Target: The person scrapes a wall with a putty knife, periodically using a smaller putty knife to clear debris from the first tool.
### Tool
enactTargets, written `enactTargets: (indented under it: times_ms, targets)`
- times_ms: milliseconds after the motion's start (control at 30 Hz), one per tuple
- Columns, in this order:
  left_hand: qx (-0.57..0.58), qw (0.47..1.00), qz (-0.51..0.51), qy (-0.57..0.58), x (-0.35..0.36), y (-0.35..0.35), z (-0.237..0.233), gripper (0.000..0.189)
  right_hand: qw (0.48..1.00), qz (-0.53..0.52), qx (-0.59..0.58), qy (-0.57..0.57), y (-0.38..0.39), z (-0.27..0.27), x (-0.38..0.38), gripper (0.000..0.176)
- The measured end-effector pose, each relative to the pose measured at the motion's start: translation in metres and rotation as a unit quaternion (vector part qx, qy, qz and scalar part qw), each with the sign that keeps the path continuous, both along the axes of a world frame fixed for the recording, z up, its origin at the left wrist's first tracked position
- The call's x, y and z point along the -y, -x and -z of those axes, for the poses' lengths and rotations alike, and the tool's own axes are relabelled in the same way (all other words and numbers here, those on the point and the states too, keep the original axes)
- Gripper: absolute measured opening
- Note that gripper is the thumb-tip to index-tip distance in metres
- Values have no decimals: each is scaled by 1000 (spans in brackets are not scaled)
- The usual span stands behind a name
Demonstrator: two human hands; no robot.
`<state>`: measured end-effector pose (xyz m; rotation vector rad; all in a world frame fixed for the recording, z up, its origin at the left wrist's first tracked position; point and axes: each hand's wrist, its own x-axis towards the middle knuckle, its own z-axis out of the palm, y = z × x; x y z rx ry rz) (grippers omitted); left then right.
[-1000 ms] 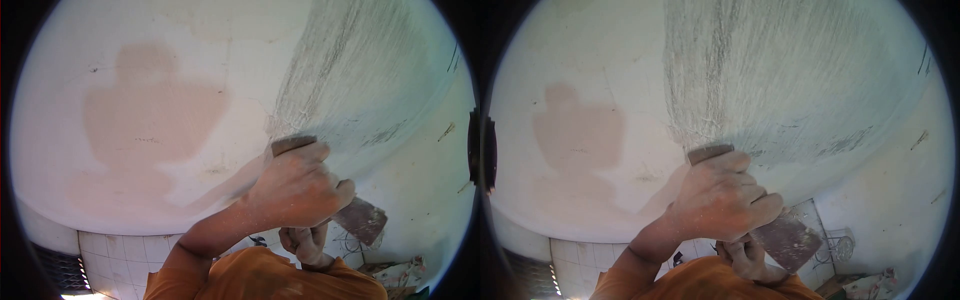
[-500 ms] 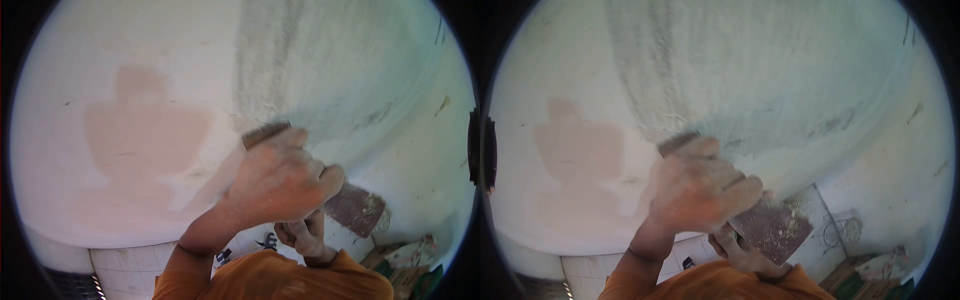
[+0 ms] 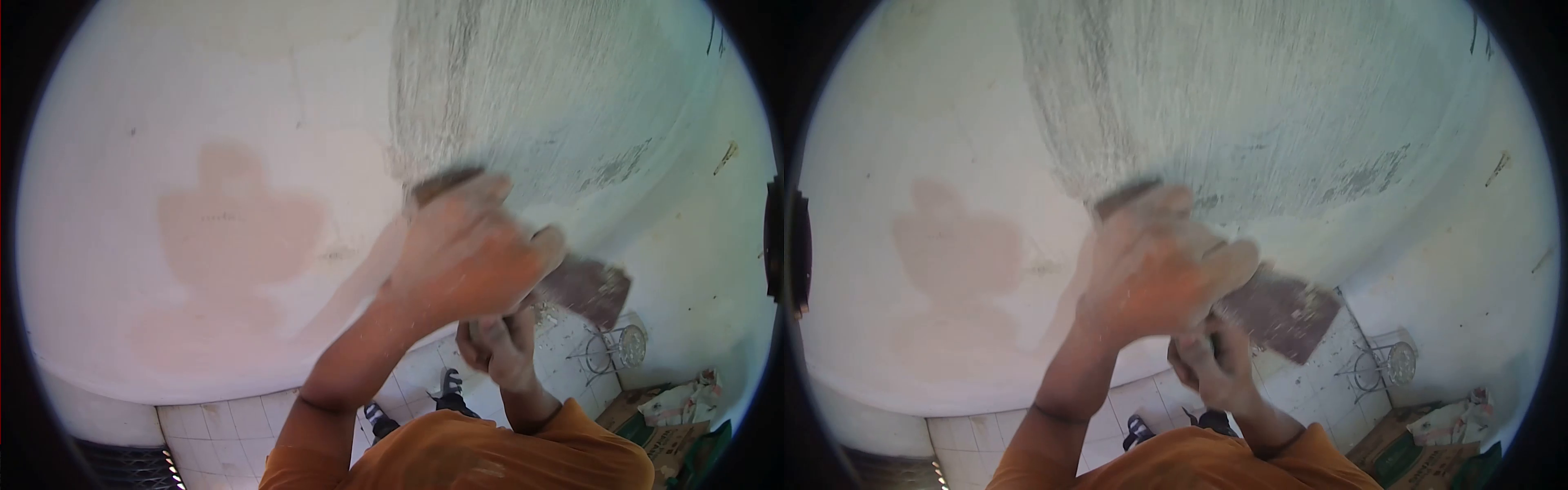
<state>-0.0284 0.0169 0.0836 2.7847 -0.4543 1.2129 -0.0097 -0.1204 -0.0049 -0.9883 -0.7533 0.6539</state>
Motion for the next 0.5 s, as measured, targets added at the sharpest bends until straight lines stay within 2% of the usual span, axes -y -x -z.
enactTargets:
  times_ms: [33, 133, 167, 200, 233, 267, 300, 333, 367, 400, 467, 500]
  targets:
    - [-25, 1000, 11, -3, 1, 0, -13, 10, 997, 16, 66, -22, -9, 2, -5, 32]
    - [-58, 998, 6, -1, 2, 1, -5, 9, 998, 45, 12, -40, -2, 14, -11, 35]
    - [-77, 997, -2, -23, 4, 3, 21, 10, 998, 34, 6, -45, 5, 36, -5, 37]
    - [-141, 990, 8, 17, 6, 7, 55, 19, 998, 9, -47, -30, 14, 67, 6, 33]
    - [-154, 986, 24, 51, 7, 9, 106, 25, 992, 35, -106, 59, 30, 91, 22, 27]
    - [-217, 969, 17, 117, 13, 15, 159, 25, 970, 41, -139, 197, 43, 103, 39, 24]
    - [-273, 939, -17, 210, 26, 19, 234, 27, 937, 26, -208, 281, 53, 129, 54, 24]
    - [-393, 883, -39, 253, 43, 26, 300, 29, 911, -4, -282, 300, 62, 157, 71, 25]
    - [-423, 833, 1, 357, 61, 49, 343, 32, 870, -3, -336, 361, 75, 187, 85, 28]
    - [-506, 753, -5, 420, 75, 66, 352, 33, 843, -4, -407, 352, 86, 197, 93, 26]
    - [-507, 691, 7, 515, 96, 96, 377, 31, 785, -29, -540, 303, 101, 230, 115, 22]
    - [-517, 683, 22, 515, 100, 103, 385, 30, 751, -52, -603, 266, 106, 261, 133, 20]
